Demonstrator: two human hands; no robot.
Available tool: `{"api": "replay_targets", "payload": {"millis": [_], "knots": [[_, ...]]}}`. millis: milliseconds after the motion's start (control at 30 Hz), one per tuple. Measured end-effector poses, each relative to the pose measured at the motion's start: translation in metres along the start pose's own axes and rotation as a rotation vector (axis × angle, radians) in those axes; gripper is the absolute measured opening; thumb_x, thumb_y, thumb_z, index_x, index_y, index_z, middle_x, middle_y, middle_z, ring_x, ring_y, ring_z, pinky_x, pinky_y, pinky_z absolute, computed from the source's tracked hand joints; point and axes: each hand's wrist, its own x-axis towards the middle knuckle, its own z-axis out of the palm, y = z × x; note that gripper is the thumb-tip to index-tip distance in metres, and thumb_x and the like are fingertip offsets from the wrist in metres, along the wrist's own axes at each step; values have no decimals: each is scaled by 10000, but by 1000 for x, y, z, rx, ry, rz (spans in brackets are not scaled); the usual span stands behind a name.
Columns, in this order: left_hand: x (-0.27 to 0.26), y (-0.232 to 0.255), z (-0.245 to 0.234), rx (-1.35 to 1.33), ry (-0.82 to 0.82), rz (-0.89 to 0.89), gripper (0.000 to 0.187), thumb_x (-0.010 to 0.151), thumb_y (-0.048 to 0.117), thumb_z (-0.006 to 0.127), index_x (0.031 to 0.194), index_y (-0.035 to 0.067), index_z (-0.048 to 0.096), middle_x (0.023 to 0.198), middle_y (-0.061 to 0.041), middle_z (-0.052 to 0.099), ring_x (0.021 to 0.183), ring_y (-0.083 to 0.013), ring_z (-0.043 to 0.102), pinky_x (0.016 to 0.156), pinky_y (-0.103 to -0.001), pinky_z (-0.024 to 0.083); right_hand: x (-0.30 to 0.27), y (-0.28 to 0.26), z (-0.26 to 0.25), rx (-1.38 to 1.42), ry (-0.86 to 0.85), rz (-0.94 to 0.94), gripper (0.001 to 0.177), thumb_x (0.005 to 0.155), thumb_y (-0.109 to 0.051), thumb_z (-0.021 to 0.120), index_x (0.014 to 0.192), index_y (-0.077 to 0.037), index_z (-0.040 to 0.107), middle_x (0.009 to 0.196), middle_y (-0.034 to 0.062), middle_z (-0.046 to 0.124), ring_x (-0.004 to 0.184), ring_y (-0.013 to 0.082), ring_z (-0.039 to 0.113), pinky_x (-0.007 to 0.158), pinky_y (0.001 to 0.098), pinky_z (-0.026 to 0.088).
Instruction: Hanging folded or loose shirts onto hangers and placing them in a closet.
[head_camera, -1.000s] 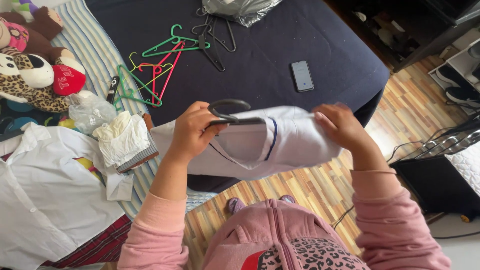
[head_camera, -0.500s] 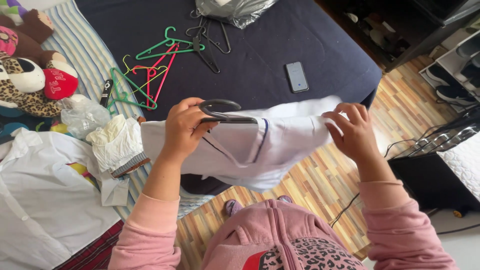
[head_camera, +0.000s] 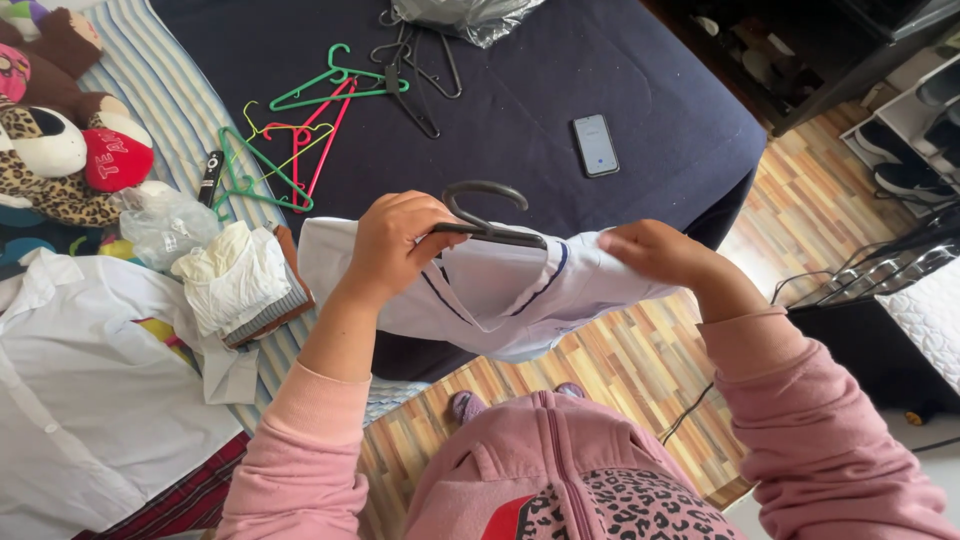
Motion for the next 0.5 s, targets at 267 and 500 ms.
{"api": "replay_targets", "payload": {"millis": [267, 500], "knots": [[-1, -10, 5, 24, 19, 13, 119, 832, 197, 812, 860, 100, 749, 913, -7, 696, 952, -297, 685, 841, -395, 519, -22, 26, 1, -300, 542, -580, 314, 990, -285, 675, 738, -99, 653, 629, 32, 602, 533, 173, 550, 514, 335, 452], [-22, -24, 12, -179, 118, -218, 112, 894, 176, 793, 941, 80, 757, 1214, -74, 607, 968, -215, 732, 744, -294, 617, -39, 16, 20, -654, 464, -775, 312, 888, -358, 797, 726, -115, 685, 670, 16, 665, 606, 162, 642, 704, 350, 544]]}}
